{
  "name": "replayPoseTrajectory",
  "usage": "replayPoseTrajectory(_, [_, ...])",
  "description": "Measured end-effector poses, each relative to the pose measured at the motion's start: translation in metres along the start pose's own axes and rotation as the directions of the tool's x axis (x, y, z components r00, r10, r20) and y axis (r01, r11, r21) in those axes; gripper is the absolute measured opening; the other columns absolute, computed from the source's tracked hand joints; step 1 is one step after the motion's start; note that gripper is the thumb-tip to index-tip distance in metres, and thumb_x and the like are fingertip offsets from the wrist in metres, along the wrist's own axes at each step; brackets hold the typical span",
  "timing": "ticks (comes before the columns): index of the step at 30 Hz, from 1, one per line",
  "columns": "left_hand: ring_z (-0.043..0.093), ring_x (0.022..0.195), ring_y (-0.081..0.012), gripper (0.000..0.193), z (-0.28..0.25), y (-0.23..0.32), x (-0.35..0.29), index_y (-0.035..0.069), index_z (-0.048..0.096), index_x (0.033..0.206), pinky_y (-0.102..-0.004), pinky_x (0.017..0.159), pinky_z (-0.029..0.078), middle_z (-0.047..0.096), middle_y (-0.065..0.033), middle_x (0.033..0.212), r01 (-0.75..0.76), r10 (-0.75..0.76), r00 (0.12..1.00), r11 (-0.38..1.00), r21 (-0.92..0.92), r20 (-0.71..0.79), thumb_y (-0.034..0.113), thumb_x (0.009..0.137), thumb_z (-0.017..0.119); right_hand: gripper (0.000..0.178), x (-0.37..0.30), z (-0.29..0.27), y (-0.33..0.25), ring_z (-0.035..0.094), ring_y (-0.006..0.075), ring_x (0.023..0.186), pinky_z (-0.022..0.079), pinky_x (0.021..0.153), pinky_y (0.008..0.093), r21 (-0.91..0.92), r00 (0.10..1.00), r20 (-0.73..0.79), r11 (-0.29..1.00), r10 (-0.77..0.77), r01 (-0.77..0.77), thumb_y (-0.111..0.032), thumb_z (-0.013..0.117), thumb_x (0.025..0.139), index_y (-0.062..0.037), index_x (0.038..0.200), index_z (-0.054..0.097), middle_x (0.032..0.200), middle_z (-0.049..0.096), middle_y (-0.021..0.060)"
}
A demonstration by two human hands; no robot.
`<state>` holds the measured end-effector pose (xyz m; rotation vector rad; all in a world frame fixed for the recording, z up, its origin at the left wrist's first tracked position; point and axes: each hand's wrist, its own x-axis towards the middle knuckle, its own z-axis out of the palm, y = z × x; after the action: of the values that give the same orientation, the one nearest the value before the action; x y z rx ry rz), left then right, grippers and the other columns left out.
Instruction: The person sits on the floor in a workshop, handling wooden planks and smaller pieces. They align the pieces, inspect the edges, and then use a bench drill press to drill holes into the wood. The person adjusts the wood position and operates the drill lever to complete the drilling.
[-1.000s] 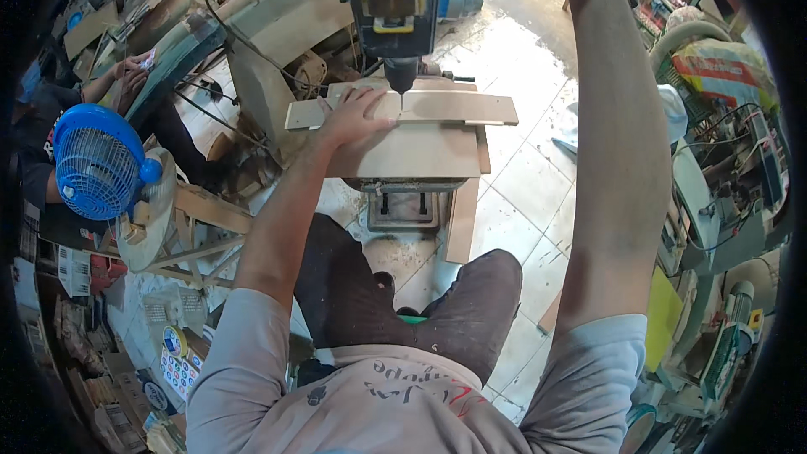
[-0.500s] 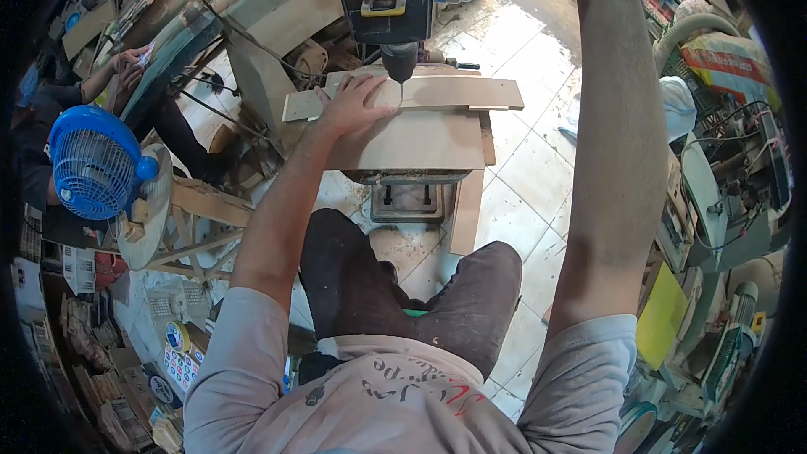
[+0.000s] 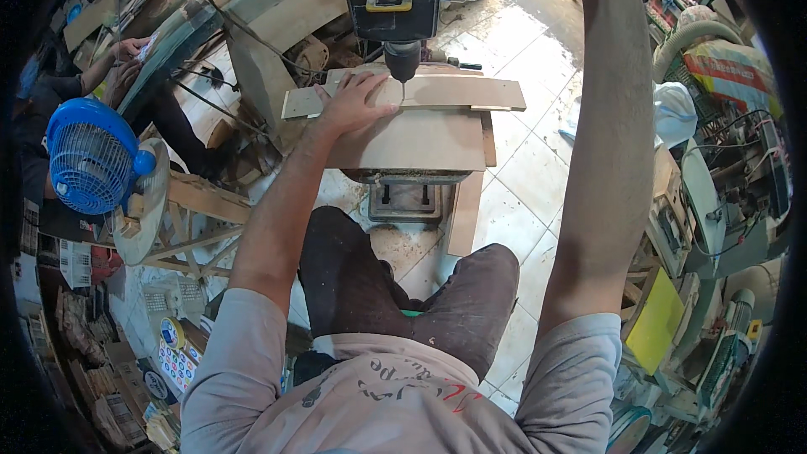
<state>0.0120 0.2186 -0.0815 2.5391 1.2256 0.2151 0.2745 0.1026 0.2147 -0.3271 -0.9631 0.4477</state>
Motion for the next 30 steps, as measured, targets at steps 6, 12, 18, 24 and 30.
replayPoseTrajectory(6, [0.016,0.144,-0.0339,0.079,0.003,0.005,0.002,0.030,0.039,0.142,-0.0808,0.099,-0.003,0.031,-0.0021,0.152,-0.007,0.007,1.000,1.000,0.000,-0.001,0.065,0.075,0.061,0.025,0.028,-0.047,-0.009,0.039,0.0113,0.046,0.034,0.043,0.0264,0.173,0.985,0.092,0.972,0.146,-0.161,-0.034,0.043,0.091,-0.0144,0.076,0.047,0.056,0.041,-0.0027])
replayPoseTrajectory(12, [0.014,0.144,-0.0314,0.081,0.004,0.002,0.003,0.033,0.038,0.143,-0.0814,0.098,-0.004,0.029,-0.0016,0.152,0.015,-0.015,1.000,1.000,0.013,0.002,0.068,0.074,0.061,0.028,-0.017,0.005,-0.004,0.038,0.0126,0.046,0.037,0.043,0.0306,0.002,0.998,0.051,1.000,-0.023,0.023,-0.037,0.043,0.090,-0.0134,0.076,0.047,0.056,0.040,-0.0024])
replayPoseTrajectory(18, [0.015,0.144,-0.0328,0.081,0.002,0.001,0.001,0.032,0.038,0.142,-0.0811,0.099,-0.003,0.030,-0.0018,0.152,0.016,-0.016,1.000,1.000,0.005,0.002,0.067,0.074,0.062,0.027,-0.033,0.027,-0.003,0.038,0.0130,0.047,0.040,0.045,0.0336,-0.245,0.986,-0.037,0.958,-0.164,0.150,-0.037,0.042,0.090,-0.0144,0.076,0.047,0.057,0.039,-0.0021])
replayPoseTrajectory(24, [0.017,0.143,-0.0353,0.080,0.001,0.003,0.000,0.029,0.040,0.142,-0.0805,0.100,-0.003,0.032,-0.0032,0.152,0.000,-0.001,1.000,1.000,-0.016,-0.015,0.064,0.073,0.062,0.028,-0.039,0.028,-0.007,0.037,0.0128,0.046,0.043,0.047,0.0358,-0.209,0.994,-0.049,0.975,-0.094,0.081,-0.038,0.042,0.091,-0.0153,0.076,0.047,0.057,0.038,-0.0023])
replayPoseTrajectory(30, [0.017,0.143,-0.0344,0.080,0.003,0.001,0.002,0.030,0.040,0.141,-0.0803,0.099,-0.004,0.032,-0.0034,0.152,0.019,-0.019,1.000,1.000,-0.019,-0.017,0.064,0.073,0.063,0.028,-0.041,0.014,-0.005,0.038,0.0129,0.047,0.042,0.049,0.0303,0.044,0.995,0.080,0.997,-0.062,0.059,-0.037,0.042,0.093,-0.0142,0.076,0.047,0.058,0.039,-0.0015])
